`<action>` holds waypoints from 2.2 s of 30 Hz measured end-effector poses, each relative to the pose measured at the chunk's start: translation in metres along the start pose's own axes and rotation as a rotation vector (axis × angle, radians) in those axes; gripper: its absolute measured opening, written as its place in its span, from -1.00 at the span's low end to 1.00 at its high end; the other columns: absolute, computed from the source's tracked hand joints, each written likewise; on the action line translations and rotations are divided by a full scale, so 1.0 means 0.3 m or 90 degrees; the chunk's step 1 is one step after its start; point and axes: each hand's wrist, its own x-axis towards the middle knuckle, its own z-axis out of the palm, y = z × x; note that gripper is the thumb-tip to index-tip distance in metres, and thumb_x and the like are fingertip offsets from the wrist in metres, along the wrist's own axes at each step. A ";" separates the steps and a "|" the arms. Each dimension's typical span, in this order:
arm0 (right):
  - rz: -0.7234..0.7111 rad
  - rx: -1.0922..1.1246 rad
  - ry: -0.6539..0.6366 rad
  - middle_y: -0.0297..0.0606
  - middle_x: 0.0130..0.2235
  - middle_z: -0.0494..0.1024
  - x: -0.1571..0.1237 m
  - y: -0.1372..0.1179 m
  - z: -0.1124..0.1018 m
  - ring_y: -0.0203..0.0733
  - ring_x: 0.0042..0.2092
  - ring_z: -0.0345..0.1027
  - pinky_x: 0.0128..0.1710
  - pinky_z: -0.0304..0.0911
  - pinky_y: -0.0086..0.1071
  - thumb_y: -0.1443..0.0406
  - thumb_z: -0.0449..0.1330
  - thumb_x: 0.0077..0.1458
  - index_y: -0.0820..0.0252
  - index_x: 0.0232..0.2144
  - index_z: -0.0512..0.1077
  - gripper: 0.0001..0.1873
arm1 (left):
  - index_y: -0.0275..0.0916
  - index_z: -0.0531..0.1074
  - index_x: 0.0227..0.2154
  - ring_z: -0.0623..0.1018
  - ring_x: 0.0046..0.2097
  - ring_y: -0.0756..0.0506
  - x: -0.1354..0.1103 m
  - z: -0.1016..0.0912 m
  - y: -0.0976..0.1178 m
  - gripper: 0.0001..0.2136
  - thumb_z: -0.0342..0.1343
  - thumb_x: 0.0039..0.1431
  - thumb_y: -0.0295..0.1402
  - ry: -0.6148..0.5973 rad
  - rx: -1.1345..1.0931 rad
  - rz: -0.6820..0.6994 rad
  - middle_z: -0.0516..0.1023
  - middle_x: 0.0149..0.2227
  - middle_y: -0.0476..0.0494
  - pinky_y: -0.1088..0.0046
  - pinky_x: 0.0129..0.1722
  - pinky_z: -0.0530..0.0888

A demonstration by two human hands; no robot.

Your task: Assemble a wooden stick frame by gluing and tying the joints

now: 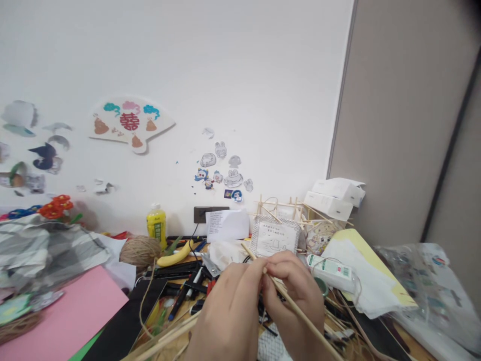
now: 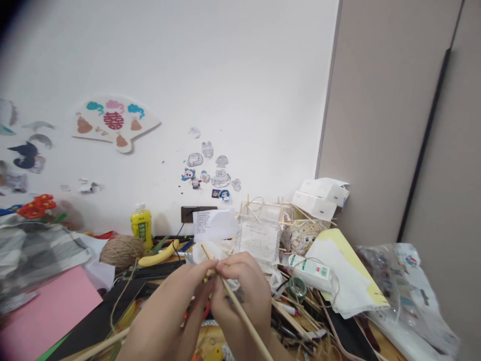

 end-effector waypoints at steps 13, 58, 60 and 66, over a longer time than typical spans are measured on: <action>-0.035 0.002 -0.024 -0.16 -0.26 0.49 -0.014 0.002 -0.006 -0.23 -0.20 0.41 -0.20 0.34 -0.41 0.54 0.06 0.00 0.24 -0.27 0.41 -0.74 | -0.25 0.24 -0.02 0.52 -0.21 0.01 0.006 -0.002 -0.007 -0.70 -0.13 0.19 -0.54 0.052 -0.023 -0.030 0.52 -0.25 -0.12 0.56 -0.21 0.45; -0.184 -0.202 -0.144 -0.01 -0.07 0.45 -0.004 0.047 -0.032 -0.06 -0.05 0.37 -0.12 0.39 -0.21 0.40 0.10 0.05 0.24 0.03 0.26 -0.55 | -0.13 0.30 -0.15 0.54 -0.31 -0.01 0.028 -0.023 -0.006 -0.82 -0.05 0.20 -0.45 0.100 -0.081 -0.116 0.53 -0.33 0.00 0.52 -0.28 0.48; -0.183 -0.204 -0.149 -0.01 -0.06 0.44 -0.003 0.046 -0.036 -0.06 -0.04 0.36 -0.12 0.38 -0.21 0.39 0.09 0.07 0.23 0.04 0.26 -0.56 | -0.12 0.31 -0.16 0.53 -0.32 0.00 0.032 -0.025 -0.004 -0.82 -0.05 0.20 -0.46 0.100 -0.084 -0.119 0.53 -0.34 0.01 0.52 -0.27 0.48; -0.148 -0.138 -0.145 -0.02 -0.01 0.38 0.016 0.027 -0.062 -0.08 0.02 0.31 -0.10 0.36 -0.25 0.52 0.01 0.05 0.21 0.01 0.27 -0.55 | -0.15 0.31 -0.22 0.52 -0.37 0.02 0.050 -0.041 -0.014 -0.85 -0.09 0.22 -0.49 0.100 -0.047 -0.054 0.52 -0.38 0.02 0.55 -0.32 0.48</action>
